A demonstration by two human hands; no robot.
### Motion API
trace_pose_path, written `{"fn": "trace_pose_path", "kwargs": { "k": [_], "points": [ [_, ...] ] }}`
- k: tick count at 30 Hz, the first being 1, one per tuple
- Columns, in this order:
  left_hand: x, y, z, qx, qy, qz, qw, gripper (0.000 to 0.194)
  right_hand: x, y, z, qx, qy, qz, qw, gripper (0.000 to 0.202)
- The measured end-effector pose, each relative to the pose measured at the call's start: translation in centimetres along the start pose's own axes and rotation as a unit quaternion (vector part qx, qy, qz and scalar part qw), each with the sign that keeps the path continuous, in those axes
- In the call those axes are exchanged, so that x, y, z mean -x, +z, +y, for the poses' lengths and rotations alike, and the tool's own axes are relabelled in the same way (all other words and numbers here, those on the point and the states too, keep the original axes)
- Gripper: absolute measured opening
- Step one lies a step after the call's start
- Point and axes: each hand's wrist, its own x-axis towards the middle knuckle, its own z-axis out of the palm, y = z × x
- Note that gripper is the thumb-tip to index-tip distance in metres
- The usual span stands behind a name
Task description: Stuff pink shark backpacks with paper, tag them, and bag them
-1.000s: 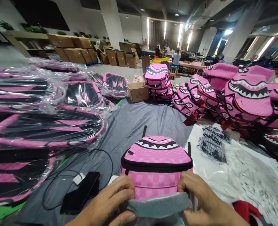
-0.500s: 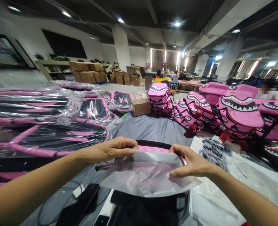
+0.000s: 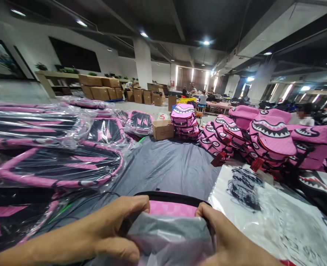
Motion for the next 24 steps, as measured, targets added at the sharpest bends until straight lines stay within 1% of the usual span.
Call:
{"fn": "trace_pose_path", "kwargs": {
  "k": [2,3,5,6,7,8,9,10,11,12,13,15,16,17,19,20,21,22,23,24],
  "points": [
    [-0.4,0.4,-0.1,-0.041,0.017,0.033,0.998,0.051,-0.1,0.7,0.0,-0.001,0.005,0.043,0.999,0.047],
    [-0.9,0.3,-0.2,-0.054,0.023,0.04,0.997,0.052,-0.5,0.7,0.1,0.011,-0.005,0.068,0.998,0.04],
    [-2.5,-0.4,-0.2,-0.069,0.042,0.052,0.995,0.05,-1.8,0.3,0.0,0.056,-0.05,0.127,0.989,0.026],
    [-3.5,-0.8,-0.2,-0.084,0.061,0.068,0.992,0.046,-2.6,-0.2,-0.1,0.087,-0.08,0.165,0.979,0.021],
    [-4.5,-1.2,-0.2,-0.109,0.087,0.099,0.985,0.04,-3.4,-0.8,-0.3,0.121,-0.107,0.203,0.966,0.018],
    [-5.6,-1.6,-0.2,-0.145,0.113,0.141,0.973,0.033,-4.1,-1.4,-0.5,0.153,-0.129,0.235,0.951,0.016],
    [-6.6,-1.8,-0.3,-0.189,0.134,0.188,0.954,0.025,-4.8,-2.1,-0.7,0.178,-0.142,0.256,0.94,0.015],
    [-7.7,-2.0,-0.4,-0.235,0.146,0.229,0.933,0.018,-5.3,-2.8,-0.9,0.193,-0.144,0.257,0.936,0.015],
    [-8.6,-2.0,-0.7,-0.276,0.147,0.257,0.914,0.015,-5.7,-3.5,-1.0,0.199,-0.134,0.231,0.943,0.015],
    [-9.5,-2.0,-1.0,-0.306,0.139,0.27,0.902,0.014,-5.9,-4.1,-0.9,0.195,-0.117,0.187,0.956,0.018],
    [-10.3,-1.9,-1.3,-0.326,0.126,0.269,0.897,0.015,-6.0,-4.6,-0.7,0.186,-0.099,0.138,0.968,0.023],
    [-11.4,-2.0,-1.9,-0.339,0.118,0.24,0.902,0.016,-5.7,-5.4,0.1,0.15,-0.073,0.063,0.984,0.037],
    [-11.6,-2.1,-2.1,-0.333,0.127,0.215,0.909,0.016,-5.4,-5.6,0.7,0.127,-0.067,0.046,0.989,0.043],
    [-11.7,-2.3,-2.1,-0.318,0.143,0.18,0.92,0.014,-5.1,-5.8,1.3,0.105,-0.066,0.042,0.991,0.046],
    [-11.2,-3.0,-1.7,-0.272,0.171,0.084,0.943,0.011,-4.3,-5.8,2.4,0.076,-0.076,0.045,0.993,0.044],
    [-10.8,-3.3,-1.3,-0.249,0.179,0.035,0.951,0.017,-4.0,-5.6,3.0,0.078,-0.083,0.051,0.992,0.04],
    [-10.2,-3.6,-0.9,-0.23,0.182,-0.006,0.956,0.026,-3.8,-5.3,3.4,0.093,-0.093,0.07,0.989,0.034],
    [-9.7,-3.7,-0.6,-0.217,0.184,-0.034,0.958,0.033,-3.7,-5.0,3.7,0.117,-0.104,0.105,0.982,0.027],
    [-9.2,-3.6,-0.4,-0.21,0.187,-0.05,0.958,0.035,-3.7,-4.5,3.9,0.146,-0.115,0.151,0.971,0.02],
    [-8.7,-3.3,-0.4,-0.212,0.193,-0.059,0.956,0.033,-3.7,-4.1,4.0,0.172,-0.126,0.197,0.957,0.015]
  ]
}}
